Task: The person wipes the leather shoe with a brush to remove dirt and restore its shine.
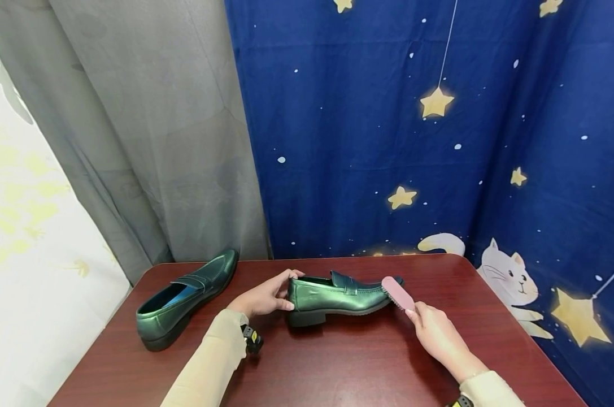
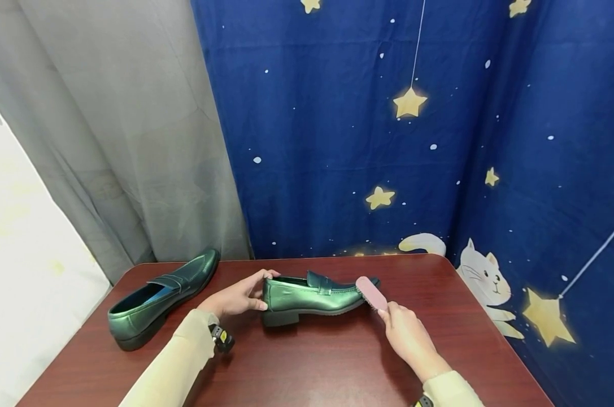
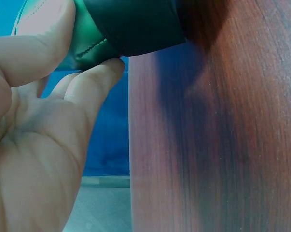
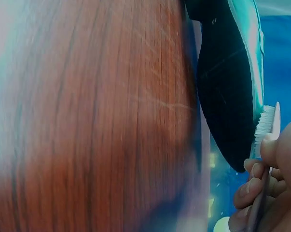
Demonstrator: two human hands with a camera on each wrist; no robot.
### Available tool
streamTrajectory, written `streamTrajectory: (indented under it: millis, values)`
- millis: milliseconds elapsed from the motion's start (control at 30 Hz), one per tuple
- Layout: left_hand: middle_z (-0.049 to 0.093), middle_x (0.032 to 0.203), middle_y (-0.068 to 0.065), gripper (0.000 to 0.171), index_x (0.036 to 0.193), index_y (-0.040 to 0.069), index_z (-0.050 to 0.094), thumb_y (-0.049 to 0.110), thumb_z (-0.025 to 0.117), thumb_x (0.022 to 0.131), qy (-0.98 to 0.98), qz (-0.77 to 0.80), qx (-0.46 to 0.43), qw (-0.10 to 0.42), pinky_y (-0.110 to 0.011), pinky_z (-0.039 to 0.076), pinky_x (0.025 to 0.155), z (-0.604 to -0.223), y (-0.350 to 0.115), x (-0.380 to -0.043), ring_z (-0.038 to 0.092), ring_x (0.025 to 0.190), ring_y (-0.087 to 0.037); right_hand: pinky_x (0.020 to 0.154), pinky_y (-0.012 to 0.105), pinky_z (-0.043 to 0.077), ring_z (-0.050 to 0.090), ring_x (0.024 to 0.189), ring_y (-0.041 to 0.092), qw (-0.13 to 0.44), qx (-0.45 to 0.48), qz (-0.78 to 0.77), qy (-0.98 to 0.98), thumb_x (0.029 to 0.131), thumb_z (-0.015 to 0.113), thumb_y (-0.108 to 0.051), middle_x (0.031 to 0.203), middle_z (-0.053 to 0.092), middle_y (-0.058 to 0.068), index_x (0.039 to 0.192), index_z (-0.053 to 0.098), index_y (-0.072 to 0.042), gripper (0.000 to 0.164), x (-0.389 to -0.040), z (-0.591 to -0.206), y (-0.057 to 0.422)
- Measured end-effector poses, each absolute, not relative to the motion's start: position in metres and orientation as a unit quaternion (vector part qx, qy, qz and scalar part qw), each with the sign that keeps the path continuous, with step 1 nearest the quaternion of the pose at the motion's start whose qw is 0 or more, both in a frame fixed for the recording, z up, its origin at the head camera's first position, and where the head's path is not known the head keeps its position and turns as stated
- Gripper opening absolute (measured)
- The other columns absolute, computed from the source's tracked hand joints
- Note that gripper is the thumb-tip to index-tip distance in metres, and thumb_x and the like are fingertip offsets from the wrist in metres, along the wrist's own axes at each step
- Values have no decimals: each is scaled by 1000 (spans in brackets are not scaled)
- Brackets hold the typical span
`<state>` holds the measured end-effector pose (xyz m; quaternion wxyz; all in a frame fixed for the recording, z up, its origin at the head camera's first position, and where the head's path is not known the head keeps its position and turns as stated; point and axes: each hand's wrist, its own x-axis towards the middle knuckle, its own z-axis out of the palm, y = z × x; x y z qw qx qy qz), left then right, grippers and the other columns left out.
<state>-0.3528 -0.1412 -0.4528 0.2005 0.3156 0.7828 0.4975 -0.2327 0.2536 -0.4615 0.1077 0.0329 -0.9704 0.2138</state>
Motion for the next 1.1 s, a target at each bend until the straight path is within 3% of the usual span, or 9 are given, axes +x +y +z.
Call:
streamTrajectory:
  millis: [200, 867, 1100]
  values:
    - [37, 155, -9, 66, 141, 13, 41, -14, 67, 86, 779, 501, 316, 208, -32, 55, 97, -452, -142, -353, 51, 137, -34, 66, 42, 48, 54, 70, 24, 103, 21, 214, -971, 101, 60, -17, 76, 59, 9, 101, 60, 4, 21, -235, -461, 263]
    - [32, 162, -6, 58, 134, 12, 44, -12, 68, 87, 771, 508, 324, 209, -32, 53, 100, -455, -144, -354, 49, 139, -35, 81, 55, 54, 64, 83, 32, 90, 1, 207, -974, 101, 59, -16, 97, 67, 25, 114, 59, 12, 32, -241, -460, 277]
    - [26, 165, -11, 53, 128, 10, 44, -13, 67, 87, 771, 506, 329, 201, -33, 53, 101, -457, -144, -354, 45, 142, -38, 75, 51, 53, 60, 78, 29, 97, 5, 210, -973, 100, 60, -16, 87, 65, 18, 109, 60, 9, 27, -239, -461, 273]
